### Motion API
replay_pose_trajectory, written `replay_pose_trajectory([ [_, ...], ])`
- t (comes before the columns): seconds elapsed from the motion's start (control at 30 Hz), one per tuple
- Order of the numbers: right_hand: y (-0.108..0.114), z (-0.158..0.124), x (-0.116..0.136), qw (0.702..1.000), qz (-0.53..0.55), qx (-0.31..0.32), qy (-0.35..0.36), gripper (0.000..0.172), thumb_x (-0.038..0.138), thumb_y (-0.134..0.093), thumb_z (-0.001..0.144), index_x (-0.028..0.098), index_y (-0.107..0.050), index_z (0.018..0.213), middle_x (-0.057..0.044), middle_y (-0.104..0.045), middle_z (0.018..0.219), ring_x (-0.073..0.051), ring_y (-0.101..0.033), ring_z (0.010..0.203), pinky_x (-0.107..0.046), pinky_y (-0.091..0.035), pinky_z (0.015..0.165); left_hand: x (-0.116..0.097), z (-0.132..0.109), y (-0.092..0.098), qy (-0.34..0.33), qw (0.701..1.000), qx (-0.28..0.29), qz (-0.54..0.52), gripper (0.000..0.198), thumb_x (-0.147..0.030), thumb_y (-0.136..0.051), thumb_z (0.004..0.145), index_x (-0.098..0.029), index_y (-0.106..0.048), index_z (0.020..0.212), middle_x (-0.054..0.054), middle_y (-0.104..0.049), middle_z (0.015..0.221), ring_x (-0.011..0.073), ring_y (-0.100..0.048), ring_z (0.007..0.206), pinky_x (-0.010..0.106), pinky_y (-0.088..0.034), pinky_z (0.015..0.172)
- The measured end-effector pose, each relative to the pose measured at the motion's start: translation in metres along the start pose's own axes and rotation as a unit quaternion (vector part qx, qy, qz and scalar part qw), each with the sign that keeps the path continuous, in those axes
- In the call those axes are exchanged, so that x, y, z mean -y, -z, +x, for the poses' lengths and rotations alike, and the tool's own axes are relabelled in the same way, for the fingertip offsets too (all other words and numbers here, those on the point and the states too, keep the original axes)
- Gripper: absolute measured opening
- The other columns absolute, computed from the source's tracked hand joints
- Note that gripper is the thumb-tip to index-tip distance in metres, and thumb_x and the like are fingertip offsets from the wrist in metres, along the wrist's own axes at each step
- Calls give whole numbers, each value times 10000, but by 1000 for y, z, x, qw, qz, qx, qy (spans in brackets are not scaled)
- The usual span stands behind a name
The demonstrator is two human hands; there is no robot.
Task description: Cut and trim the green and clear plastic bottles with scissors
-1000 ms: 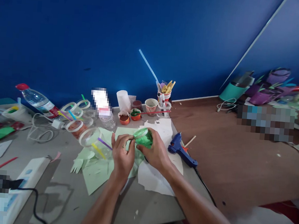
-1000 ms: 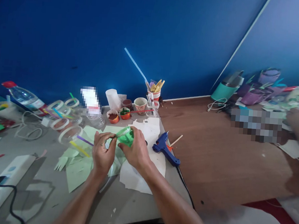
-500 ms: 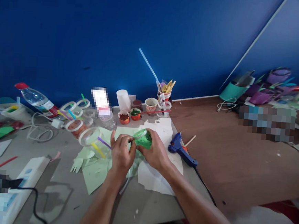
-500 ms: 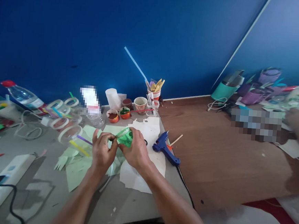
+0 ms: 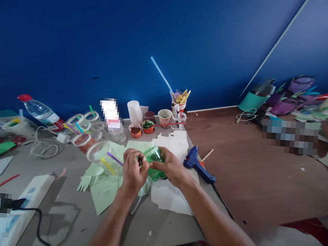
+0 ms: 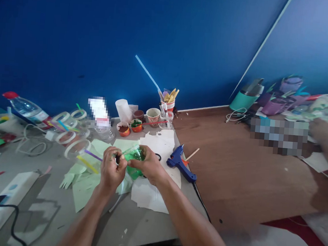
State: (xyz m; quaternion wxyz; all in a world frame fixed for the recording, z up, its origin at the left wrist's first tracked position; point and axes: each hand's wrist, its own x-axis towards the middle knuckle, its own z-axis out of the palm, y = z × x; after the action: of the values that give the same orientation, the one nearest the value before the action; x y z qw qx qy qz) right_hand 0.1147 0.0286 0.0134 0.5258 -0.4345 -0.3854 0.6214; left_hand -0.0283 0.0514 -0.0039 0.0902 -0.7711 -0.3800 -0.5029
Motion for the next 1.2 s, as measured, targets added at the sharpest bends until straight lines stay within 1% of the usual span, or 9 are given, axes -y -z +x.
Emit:
replay_pose_trajectory([
  [0.07, 0, -1, 2, 999, 41, 13, -22, 505, 235, -805, 525, 181, -570, 969, 8, -617, 855, -134, -569, 731, -254, -455, 653, -1, -1, 1, -10, 1000, -8, -9, 154, -78, -477, 804, -217, -421, 841, 11, -483, 762, 177, -520, 752, 373, -472, 821],
  [0.13, 2, -2, 6, 995, 75, 38, -58, 478, 319, -810, 548, 188, -568, 939, 13, -606, 794, -129, -560, 659, -256, -451, 593, -3, -2, 2, -22, 999, -11, -23, 163, -69, -474, 806, -214, -426, 862, -1, -479, 758, 165, -523, 739, 418, -455, 905],
  [0.2, 5, -2, 8, 993, 84, 49, -63, 455, 365, -792, 583, 195, -564, 937, 9, -603, 772, -134, -558, 632, -259, -448, 560, -5, -2, 2, -29, 999, -11, -41, 167, -68, -477, 814, -209, -439, 893, -7, -489, 760, 156, -531, 738, 450, -437, 956],
  [0.33, 10, 1, 6, 999, -29, -31, 28, 523, 263, -777, 596, 202, -537, 1057, -26, -627, 944, -174, -586, 830, -285, -478, 692, -8, -3, 3, -1, 997, -49, -58, 176, -66, -484, 847, -194, -491, 967, 14, -542, 810, 154, -569, 785, 458, -452, 965],
  [0.43, 10, 3, 2, 992, -106, -52, 48, 569, 263, -746, 622, 182, -509, 1133, -50, -619, 1017, -186, -581, 877, -312, -474, 749, -8, -2, 3, 21, 997, -61, -43, 215, -87, -487, 872, -188, -536, 1055, 28, -587, 833, 156, -595, 796, 462, -450, 975],
  [0.63, 8, 2, -1, 980, -177, -57, 65, 585, 276, -733, 637, 162, -508, 1165, -48, -624, 990, -194, -581, 878, -333, -468, 788, -4, -2, 0, 19, 999, -37, 4, 162, -119, -567, 849, -192, -617, 984, 43, -628, 879, 165, -621, 850, 479, -371, 1049],
  [0.8, 6, -1, 4, 965, -246, -77, 53, 588, 272, -719, 650, 163, -511, 1189, -58, -634, 1022, -208, -588, 904, -354, -459, 821, -3, -2, 2, -14, 999, -1, 51, 148, -122, -574, 839, -189, -614, 964, 20, -634, 825, 145, -625, 761, 494, -308, 1083],
  [0.97, 4, -3, 5, 949, -296, -100, 51, 626, 259, -732, 635, 174, -506, 1212, -80, -627, 1078, -235, -588, 955, -382, -449, 864, -2, 0, 3, -21, 997, 36, 71, 94, -120, -543, 840, -186, -576, 898, 13, -617, 782, 152, -614, 732, 479, -311, 1064],
  [1.2, 6, -1, -4, 941, -305, -104, 98, 615, 271, -753, 612, 182, -530, 1178, -109, -607, 1140, -295, -559, 1072, -447, -415, 948, 2, 0, 1, -1, 995, 79, 65, 106, -107, -526, 813, -195, -522, 871, 21, -615, 793, 179, -608, 775, 447, -346, 985],
])
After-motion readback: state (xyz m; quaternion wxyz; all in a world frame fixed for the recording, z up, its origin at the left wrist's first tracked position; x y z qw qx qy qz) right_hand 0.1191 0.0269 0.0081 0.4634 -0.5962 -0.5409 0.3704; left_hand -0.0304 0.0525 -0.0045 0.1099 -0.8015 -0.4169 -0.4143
